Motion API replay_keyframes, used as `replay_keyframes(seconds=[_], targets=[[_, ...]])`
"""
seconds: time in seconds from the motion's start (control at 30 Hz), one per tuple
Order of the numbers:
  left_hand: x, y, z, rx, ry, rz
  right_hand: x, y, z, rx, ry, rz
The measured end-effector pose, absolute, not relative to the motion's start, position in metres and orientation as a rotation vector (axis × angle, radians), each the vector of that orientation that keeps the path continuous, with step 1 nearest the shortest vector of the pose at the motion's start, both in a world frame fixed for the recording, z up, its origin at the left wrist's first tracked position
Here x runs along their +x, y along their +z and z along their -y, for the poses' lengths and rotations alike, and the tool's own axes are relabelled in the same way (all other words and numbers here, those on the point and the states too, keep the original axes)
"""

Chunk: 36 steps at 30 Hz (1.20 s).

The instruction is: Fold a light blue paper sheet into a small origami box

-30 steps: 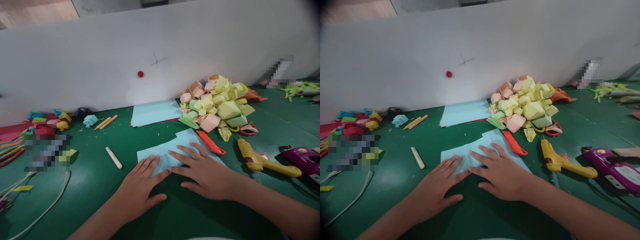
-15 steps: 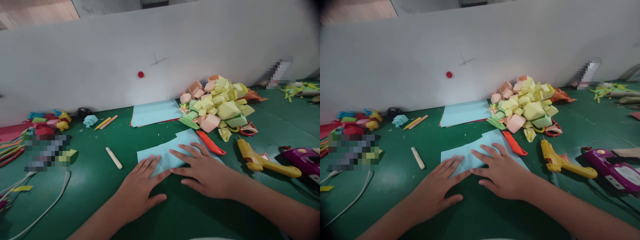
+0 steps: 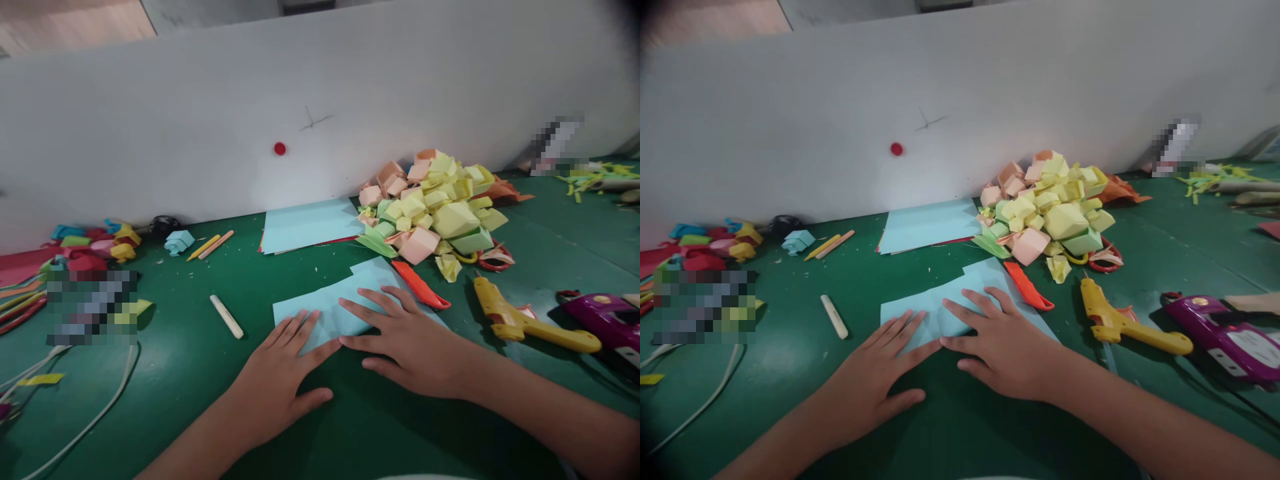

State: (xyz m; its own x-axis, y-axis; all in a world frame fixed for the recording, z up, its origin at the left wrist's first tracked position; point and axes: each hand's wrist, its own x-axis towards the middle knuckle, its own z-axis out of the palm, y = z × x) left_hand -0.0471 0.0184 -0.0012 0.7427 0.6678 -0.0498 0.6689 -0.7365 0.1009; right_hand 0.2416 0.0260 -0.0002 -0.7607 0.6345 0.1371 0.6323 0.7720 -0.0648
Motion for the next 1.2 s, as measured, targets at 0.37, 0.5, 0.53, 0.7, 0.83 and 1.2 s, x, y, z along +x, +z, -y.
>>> replay_keyframes(seconds=[0.37, 0.5, 0.53, 0.7, 0.83, 1.2], targets=[[-0.0461, -0.0002, -0.0166, 2.812, -0.030, -1.100, 0.2401, -0.0002, -0.0255, -1.030, -0.075, 2.792], [-0.0477, -0.0015, -0.0167, 2.809, 0.018, -1.094, 0.2401, 0.0002, -0.0250, -1.035, -0.050, 2.789], [-0.0481, -0.0022, -0.0168, 2.810, 0.036, -1.093, 0.2402, -0.0003, -0.0249, -1.032, -0.051, 2.786], [-0.0484, -0.0032, -0.0168, 2.803, 0.040, -1.098, 0.2412, -0.0015, -0.0248, -1.025, -0.041, 2.790], [-0.0472, -0.0017, -0.0172, 2.798, 0.023, -1.104, 0.2408, 0.0006, -0.0242, -1.031, -0.021, 2.791], [-0.0485, -0.0015, -0.0178, 2.813, -0.002, -1.094, 0.2431, -0.0022, -0.0253, -1.048, -0.003, 2.779]])
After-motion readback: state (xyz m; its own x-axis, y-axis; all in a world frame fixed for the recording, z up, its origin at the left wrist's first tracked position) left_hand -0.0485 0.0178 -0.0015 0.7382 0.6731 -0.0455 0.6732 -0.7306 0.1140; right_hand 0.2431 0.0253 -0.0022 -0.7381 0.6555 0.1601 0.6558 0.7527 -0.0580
